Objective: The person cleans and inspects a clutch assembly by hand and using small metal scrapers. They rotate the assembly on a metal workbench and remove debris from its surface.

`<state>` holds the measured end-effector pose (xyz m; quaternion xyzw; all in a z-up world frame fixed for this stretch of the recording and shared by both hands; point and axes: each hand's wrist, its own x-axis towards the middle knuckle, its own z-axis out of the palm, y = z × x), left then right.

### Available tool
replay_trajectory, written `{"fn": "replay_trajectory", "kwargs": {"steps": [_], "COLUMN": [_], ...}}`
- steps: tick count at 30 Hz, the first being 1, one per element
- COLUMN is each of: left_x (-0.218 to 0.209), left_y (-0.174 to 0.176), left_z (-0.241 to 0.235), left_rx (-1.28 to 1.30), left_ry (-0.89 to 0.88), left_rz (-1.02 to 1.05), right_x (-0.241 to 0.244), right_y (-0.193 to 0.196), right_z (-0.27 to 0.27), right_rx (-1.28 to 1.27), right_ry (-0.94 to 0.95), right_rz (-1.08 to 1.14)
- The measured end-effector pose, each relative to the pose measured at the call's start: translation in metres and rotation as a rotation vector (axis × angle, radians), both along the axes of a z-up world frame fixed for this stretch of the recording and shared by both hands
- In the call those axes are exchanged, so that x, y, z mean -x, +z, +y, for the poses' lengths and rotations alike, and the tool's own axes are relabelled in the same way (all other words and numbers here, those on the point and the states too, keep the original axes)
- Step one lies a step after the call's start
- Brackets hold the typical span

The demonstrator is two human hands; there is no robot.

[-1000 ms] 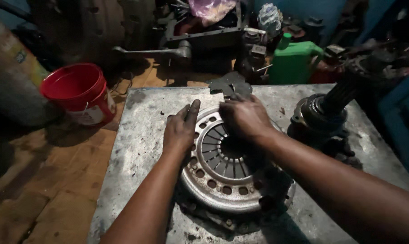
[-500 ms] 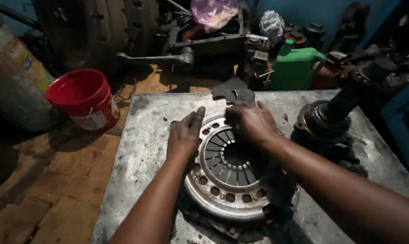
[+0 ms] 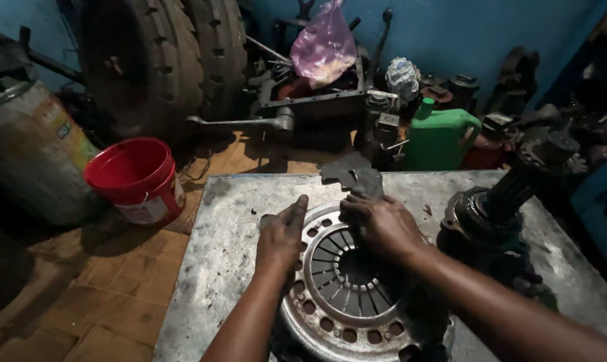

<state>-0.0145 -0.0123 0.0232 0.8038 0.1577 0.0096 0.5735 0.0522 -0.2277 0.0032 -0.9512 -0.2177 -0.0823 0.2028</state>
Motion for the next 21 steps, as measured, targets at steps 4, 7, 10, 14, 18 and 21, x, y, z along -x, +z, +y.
{"fn": "replay_trajectory", "kwargs": {"steps": [4, 7, 10, 14, 18, 21], "left_x": [-0.006, -0.012, -0.015, -0.002, -0.007, -0.011], "left_y": [-0.014, -0.024, -0.026, -0.010, -0.008, -0.019], "left_z": [0.001, 0.005, 0.005, 0.000, 0.001, 0.011], "left_rx": [-0.032, -0.041, -0.147, -0.021, -0.013, -0.005], "left_ry": [-0.020, -0.032, -0.024, -0.014, -0.005, 0.046], "left_rz": [0.015, -0.050, -0.104, 0.031, -0.012, -0.058], "right_x": [0.011, 0.012, 0.020, 0.030, 0.017, 0.007], "right_y": [-0.022, -0.012, 0.009, 0.031, 0.003, -0.024], "right_z": [0.041, 0.031, 0.005, 0.014, 0.060, 0.080], "right_rx": [0.204, 0.296, 0.271, 0.065, 0.131, 0.248], "right_ry": [0.003, 0.129, 0.107, -0.234, -0.077, 0.223], "right_rz": [-0.067, -0.070, -0.043, 0.214, 0.077, -0.422]}}
